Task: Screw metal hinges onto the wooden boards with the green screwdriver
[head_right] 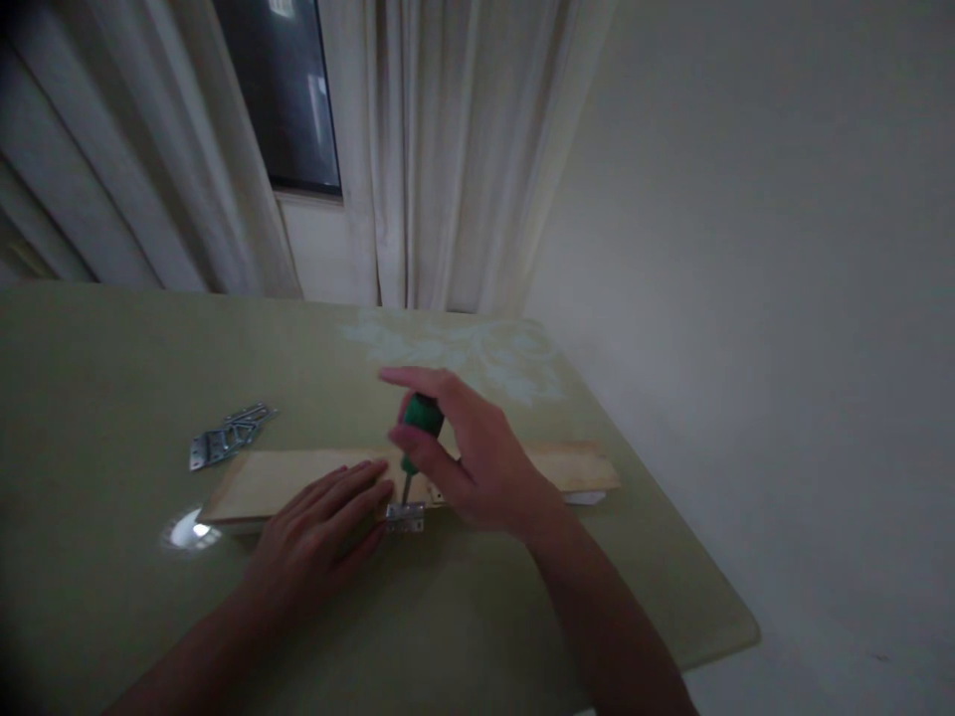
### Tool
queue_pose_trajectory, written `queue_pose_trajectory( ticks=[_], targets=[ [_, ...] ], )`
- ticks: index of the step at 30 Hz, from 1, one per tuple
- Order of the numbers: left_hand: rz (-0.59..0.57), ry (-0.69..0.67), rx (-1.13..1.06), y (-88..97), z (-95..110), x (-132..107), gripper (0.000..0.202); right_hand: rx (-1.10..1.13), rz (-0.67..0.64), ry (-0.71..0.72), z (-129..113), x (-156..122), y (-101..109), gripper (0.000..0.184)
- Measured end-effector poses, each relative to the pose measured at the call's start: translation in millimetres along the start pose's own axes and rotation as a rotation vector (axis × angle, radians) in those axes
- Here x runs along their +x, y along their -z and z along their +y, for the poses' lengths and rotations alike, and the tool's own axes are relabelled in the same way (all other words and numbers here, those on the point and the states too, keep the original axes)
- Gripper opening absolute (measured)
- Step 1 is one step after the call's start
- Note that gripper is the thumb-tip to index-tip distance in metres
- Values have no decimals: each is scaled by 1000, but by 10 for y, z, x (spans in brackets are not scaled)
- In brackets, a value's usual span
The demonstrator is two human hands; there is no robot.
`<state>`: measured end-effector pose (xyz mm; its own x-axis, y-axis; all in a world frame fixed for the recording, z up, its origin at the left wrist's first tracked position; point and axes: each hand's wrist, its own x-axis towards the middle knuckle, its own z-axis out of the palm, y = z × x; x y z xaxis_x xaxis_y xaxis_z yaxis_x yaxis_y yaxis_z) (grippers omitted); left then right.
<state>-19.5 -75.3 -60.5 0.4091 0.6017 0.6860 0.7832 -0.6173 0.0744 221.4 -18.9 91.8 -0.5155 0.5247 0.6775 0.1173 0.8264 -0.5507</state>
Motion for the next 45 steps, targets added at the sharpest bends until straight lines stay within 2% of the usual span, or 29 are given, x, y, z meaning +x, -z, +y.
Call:
queue_pose_trajectory(
  ticks=[2,3,6,8,11,14,16,22,27,37,40,43,44,45],
  targets=[
    [4,-5,5,-23,-10,-14,30,41,76,-66,-33,5,72,33],
    [4,-8,4,-33,-14,-20,30,20,72,-95,-60,1,109,29],
    [13,-22,4,-56,-24,-30,29,-234,-73,-153,-153,-103,134,9],
    [33,-36,9,-63,-28,-29,28,-445,-188,-188,-183,-297,26,24],
    [60,-53,11,-66,-34,-23,27,-756,-237,-226,-138,-736,-275,33],
    [66,-57,6,-65,-38,-20,27,-822,-125,-93,-31,-1140,-559,27],
    [64,-57,3,-65,-40,-21,27,-855,-43,-5,40,-1294,-675,21],
    [66,-64,8,-71,-52,-29,27,-879,10,134,222,-1344,-797,10],
    [71,-73,1,-71,-54,-30,27,-884,24,183,307,-1361,-790,16],
    [71,-78,19,-89,-65,-43,28,-776,95,143,294,-1321,-781,20],
    [67,-72,18,-77,-62,-30,28,-650,208,103,123,-1286,-677,24],
    [65,-70,12,-65,-58,-19,27,-470,378,42,-157,-1129,-468,27],
    [64,-70,11,-64,-57,-17,27,-366,478,16,-249,-1034,-394,28],
    [65,-71,9,-64,-57,-18,27,-82,551,-57,-325,-918,-330,20]
  ],
)
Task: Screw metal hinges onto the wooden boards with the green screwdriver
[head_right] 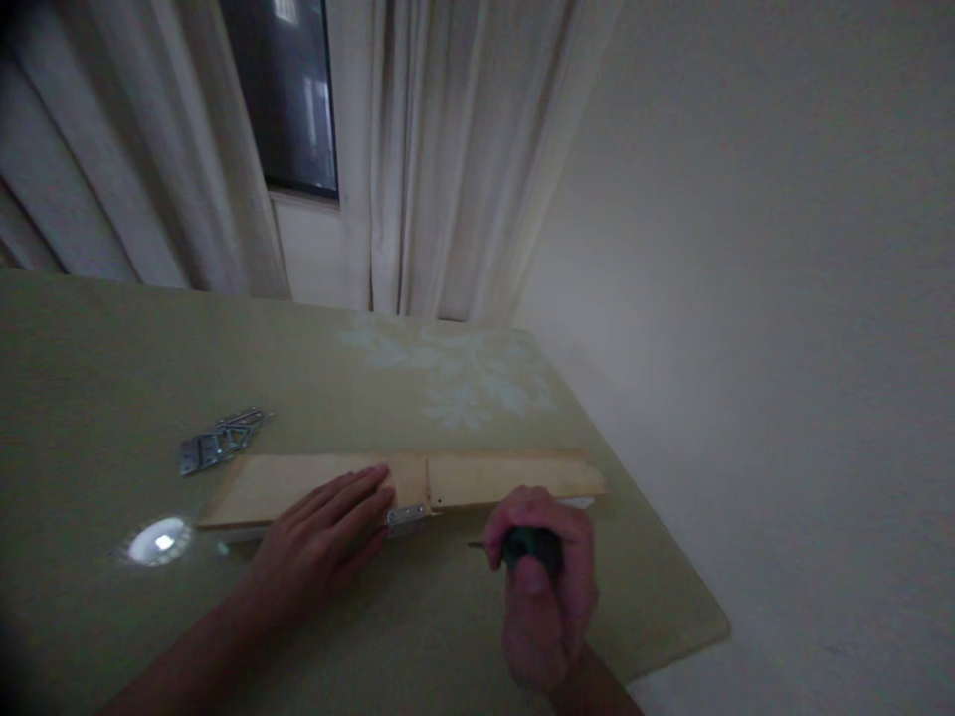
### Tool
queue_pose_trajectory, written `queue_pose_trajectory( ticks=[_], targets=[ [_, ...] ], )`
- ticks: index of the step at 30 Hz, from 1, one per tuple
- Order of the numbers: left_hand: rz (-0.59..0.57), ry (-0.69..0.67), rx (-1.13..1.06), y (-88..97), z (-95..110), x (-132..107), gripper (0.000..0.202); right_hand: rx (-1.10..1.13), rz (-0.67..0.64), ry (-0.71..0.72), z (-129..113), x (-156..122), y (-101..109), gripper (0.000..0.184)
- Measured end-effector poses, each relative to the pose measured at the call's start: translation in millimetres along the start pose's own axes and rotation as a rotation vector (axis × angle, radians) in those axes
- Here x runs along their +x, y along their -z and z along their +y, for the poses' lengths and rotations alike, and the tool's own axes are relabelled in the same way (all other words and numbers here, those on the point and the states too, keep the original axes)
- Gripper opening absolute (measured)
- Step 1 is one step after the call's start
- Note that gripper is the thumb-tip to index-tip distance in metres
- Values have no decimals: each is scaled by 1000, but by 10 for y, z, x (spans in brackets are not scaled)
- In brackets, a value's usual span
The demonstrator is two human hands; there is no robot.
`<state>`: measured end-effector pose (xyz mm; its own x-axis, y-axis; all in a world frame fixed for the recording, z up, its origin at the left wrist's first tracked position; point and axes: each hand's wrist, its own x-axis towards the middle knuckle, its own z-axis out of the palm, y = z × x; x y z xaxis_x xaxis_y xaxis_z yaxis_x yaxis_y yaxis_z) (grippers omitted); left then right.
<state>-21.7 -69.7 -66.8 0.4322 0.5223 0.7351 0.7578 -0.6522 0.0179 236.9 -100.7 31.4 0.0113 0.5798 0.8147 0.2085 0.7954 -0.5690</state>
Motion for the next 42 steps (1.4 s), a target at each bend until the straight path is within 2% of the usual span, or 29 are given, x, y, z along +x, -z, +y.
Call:
queue_pose_trajectory(
  ticks=[1,3,7,9,12,24,28,30,32,35,36,38,39,42],
  targets=[
    [3,0,-1,-2,0,-2,28,203,45,-113,-61,133,-23,15],
    [6,1,0,-8,0,-10,28,446,109,-171,-103,374,-141,12],
    [-3,3,8,-20,-3,-20,27,644,67,-278,64,597,-516,13],
    [-5,1,3,-22,-5,-18,27,670,35,-309,158,591,-663,15],
    [-2,0,-3,-17,-4,-10,27,654,4,-316,216,536,-766,16],
    [-18,6,-12,-4,1,-1,27,524,-92,-250,315,478,-843,22],
    [-22,4,-11,5,2,10,27,499,-223,-225,274,489,-762,30],
    [-25,2,-12,7,6,15,28,408,-348,-154,254,557,-677,31],
    [-22,3,-12,2,9,12,28,205,-496,14,236,679,-569,28],
    [-14,7,-10,-18,10,0,26,-160,-575,316,189,940,-386,27],
    [-11,8,-10,-26,9,-5,26,-246,-643,385,163,1035,-326,32],
    [-10,13,-14,-40,9,-10,27,-311,-854,377,100,1215,-218,44],
    [-12,17,-16,-45,9,-10,28,-342,-944,377,66,1293,-173,44],
    [-18,24,-18,-54,9,-10,28,-590,-1091,456,-33,1455,-95,36]
  ],
)
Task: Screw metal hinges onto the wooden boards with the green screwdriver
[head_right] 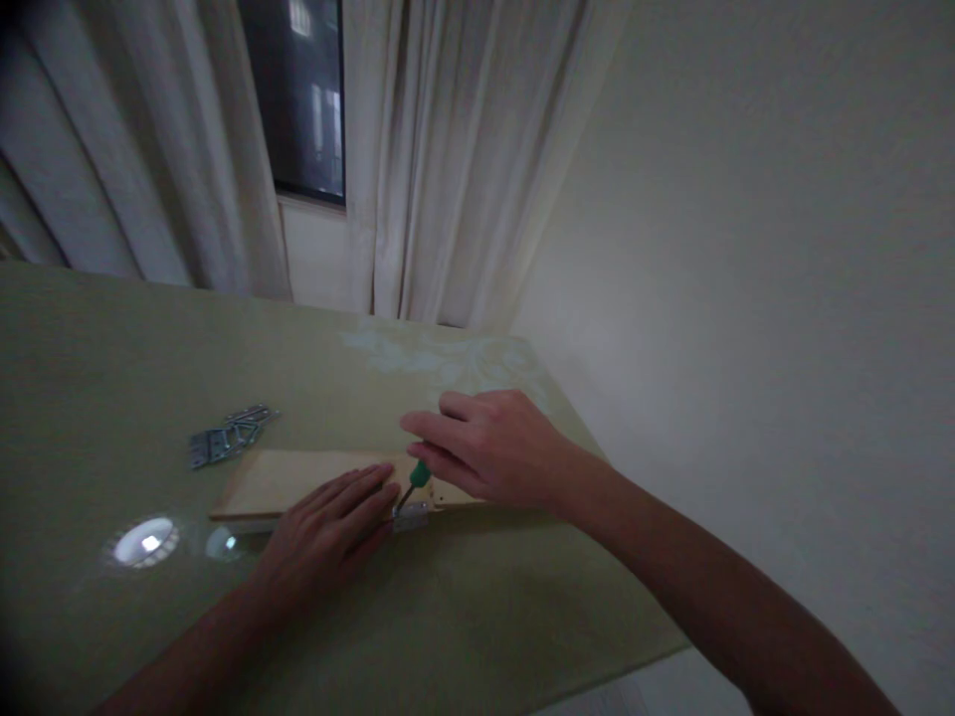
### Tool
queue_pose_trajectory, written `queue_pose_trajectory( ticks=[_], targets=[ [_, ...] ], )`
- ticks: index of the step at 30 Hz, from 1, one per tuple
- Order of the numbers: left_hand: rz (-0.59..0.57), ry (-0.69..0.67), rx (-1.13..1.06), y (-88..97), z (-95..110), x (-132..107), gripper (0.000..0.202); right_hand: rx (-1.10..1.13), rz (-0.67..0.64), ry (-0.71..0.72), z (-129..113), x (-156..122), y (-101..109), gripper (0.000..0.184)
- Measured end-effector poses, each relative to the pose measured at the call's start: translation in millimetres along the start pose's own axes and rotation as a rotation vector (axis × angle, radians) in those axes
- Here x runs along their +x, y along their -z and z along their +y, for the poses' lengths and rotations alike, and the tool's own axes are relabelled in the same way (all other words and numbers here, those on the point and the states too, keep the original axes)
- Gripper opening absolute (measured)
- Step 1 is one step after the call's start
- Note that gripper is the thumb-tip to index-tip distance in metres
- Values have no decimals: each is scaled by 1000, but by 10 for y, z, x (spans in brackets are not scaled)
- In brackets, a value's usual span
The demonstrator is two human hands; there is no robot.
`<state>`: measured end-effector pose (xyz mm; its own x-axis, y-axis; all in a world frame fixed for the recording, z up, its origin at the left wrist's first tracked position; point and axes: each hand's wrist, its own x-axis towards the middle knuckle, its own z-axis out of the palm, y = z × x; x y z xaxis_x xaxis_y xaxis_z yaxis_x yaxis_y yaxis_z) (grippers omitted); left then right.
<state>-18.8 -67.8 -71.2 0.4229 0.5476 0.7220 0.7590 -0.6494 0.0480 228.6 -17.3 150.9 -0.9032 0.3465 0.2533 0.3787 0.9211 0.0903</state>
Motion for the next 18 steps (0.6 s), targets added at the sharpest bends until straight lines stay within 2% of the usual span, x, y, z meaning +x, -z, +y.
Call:
queue_pose_trajectory(
  ticks=[2,4,6,9,12,14,18],
  targets=[
    [-1,-3,3,-4,-1,0,28,-87,-111,-3,-16,19,79,34],
    [-2,-3,7,-7,-3,0,28,-78,-229,15,-58,48,128,25],
    [1,5,4,-8,-6,1,28,-108,-298,12,-106,80,160,21],
    [16,5,-9,-6,-8,6,28,-187,-347,-29,-154,119,204,31],
    [24,-2,-11,-8,-8,12,28,-161,-408,46,-163,148,242,23],
    [14,1,-7,-17,-8,11,28,-239,-415,78,-163,169,246,21],
    [4,1,-22,-47,-21,4,28,-419,-452,-23,-164,212,239,34]
  ],
)
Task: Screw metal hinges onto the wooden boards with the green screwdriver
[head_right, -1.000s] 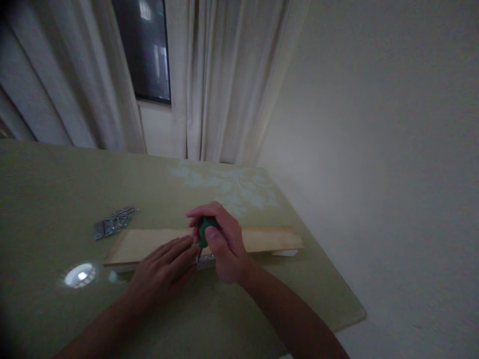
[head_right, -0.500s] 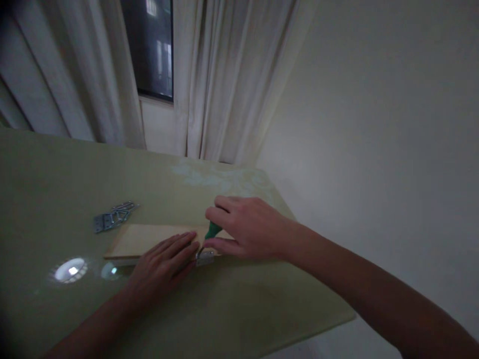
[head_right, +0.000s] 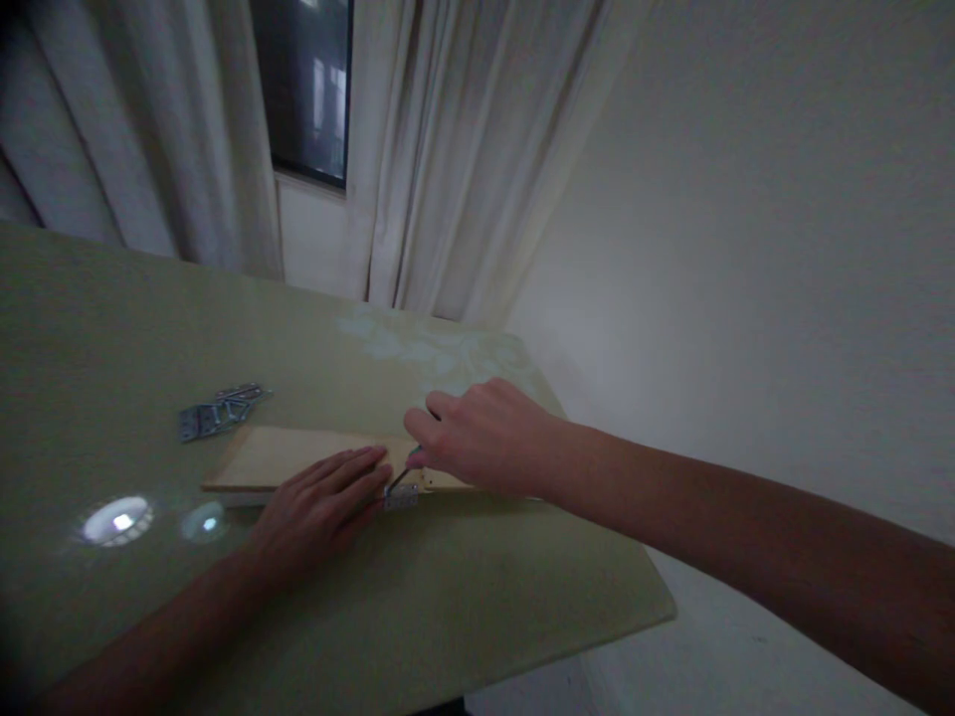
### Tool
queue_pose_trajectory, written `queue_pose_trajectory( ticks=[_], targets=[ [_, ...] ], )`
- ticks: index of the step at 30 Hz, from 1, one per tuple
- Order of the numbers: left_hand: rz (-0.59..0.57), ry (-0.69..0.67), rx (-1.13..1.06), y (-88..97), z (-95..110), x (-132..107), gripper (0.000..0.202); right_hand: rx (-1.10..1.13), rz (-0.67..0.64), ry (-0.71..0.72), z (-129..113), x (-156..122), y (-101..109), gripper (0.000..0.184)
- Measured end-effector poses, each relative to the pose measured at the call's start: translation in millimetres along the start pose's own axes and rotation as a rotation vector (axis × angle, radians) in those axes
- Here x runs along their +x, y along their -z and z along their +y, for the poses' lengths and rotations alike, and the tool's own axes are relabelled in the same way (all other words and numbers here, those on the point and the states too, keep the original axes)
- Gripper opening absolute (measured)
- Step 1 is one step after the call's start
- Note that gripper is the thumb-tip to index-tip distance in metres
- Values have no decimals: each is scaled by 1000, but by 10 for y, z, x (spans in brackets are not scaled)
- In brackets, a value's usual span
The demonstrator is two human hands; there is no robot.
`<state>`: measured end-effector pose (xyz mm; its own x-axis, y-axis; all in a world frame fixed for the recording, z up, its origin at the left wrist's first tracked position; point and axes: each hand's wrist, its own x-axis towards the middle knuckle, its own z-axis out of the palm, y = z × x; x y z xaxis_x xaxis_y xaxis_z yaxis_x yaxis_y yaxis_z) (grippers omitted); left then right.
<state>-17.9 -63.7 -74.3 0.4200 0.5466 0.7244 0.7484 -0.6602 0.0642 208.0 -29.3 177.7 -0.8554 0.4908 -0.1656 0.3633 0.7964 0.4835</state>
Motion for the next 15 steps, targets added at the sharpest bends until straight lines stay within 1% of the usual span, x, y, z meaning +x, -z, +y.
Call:
queue_pose_trajectory(
  ticks=[1,3,5,6,7,10,12,13,15],
  targets=[
    [4,2,-9,-6,-6,0,28,13,-24,5,6,5,11,33],
    [12,2,-18,-14,-19,3,29,50,-54,80,23,11,43,25],
    [15,-4,-12,-19,-33,9,30,42,-56,166,28,20,81,18],
    [18,-10,-5,-21,-41,12,30,18,-59,176,20,30,98,16],
    [19,-17,3,-25,-48,13,30,-11,-69,157,6,44,114,18],
    [20,-23,16,-45,-70,13,31,-34,-134,4,-58,94,148,35],
    [19,-18,7,-64,-82,12,32,-9,-147,-45,-89,107,160,37],
    [21,-13,-2,-72,-88,14,32,2,-136,-22,-98,103,162,35],
    [29,-7,-13,-84,-98,21,32,-6,-97,78,-106,80,161,26]
  ],
)
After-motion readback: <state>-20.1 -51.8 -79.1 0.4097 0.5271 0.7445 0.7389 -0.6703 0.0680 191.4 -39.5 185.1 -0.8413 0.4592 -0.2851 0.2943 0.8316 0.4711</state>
